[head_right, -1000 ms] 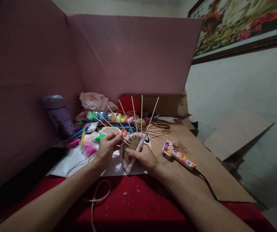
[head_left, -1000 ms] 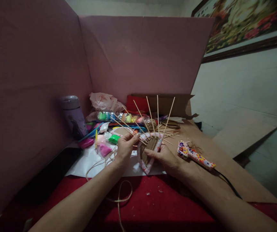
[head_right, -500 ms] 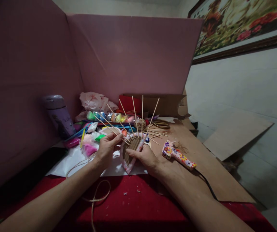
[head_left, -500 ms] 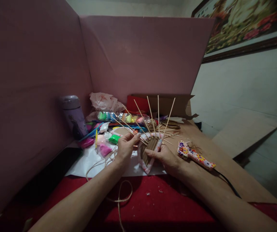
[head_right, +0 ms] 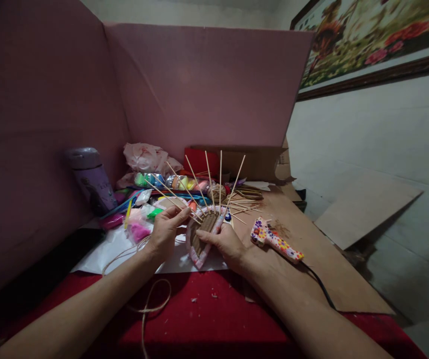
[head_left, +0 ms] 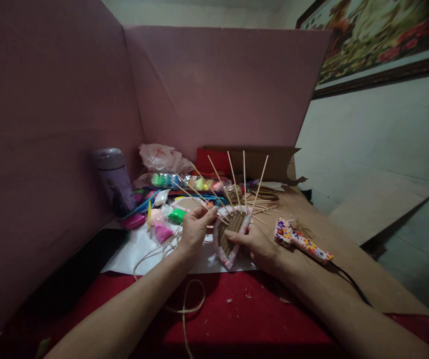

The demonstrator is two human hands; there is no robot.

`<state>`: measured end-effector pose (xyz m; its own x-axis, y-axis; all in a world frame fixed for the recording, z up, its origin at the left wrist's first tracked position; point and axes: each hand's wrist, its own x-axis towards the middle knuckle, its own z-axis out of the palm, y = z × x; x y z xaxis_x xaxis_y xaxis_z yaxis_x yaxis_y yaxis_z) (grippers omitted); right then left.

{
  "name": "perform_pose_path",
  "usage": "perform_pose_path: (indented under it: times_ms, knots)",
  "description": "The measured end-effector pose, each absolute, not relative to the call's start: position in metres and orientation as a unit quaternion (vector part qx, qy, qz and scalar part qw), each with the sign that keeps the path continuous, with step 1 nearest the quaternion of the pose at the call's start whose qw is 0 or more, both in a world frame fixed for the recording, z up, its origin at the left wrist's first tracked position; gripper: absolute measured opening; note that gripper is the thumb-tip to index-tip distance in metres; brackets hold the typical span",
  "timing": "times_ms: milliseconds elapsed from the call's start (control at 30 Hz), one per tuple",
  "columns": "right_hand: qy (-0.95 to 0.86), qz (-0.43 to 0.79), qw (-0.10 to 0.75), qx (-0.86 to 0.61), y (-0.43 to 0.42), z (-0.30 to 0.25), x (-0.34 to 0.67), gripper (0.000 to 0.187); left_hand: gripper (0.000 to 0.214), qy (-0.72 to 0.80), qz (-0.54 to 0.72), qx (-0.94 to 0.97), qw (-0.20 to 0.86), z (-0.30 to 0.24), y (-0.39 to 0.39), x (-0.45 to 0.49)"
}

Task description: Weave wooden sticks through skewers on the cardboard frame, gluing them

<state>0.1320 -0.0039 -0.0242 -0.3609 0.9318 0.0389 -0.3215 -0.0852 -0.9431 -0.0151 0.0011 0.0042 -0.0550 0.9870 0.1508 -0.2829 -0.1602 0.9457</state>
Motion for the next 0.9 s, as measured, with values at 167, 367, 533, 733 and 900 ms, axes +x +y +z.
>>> perform_pose_path:
  times_ms: [167, 367, 533, 733, 900]
  knots:
    - [-0.471, 0.678, 0.465, -0.321, -0.006, -0.020, 0.130, 0.033, 0.034, 0.395, 0.608, 0.454, 0.517, 0.003, 0.003, -0.016]
    - [-0.458, 0.689, 0.459, -0.324, -0.007, -0.020, 0.131, 0.034, 0.035, 0.396, 0.608, 0.453, 0.517, 0.000, 0.004, -0.016]
    - [-0.445, 0.691, 0.462, -0.331, -0.007, -0.017, 0.132, 0.031, 0.035, 0.382, 0.602, 0.461, 0.529, 0.004, 0.001, -0.013]
    - [-0.423, 0.698, 0.481, -0.321, -0.005, -0.015, 0.131, 0.032, 0.028, 0.341, 0.589, 0.519, 0.517, 0.008, -0.005, -0.009]
    - [-0.409, 0.699, 0.510, -0.290, -0.005, -0.011, 0.133, 0.033, 0.030, 0.341, 0.576, 0.538, 0.513, 0.002, -0.003, -0.009]
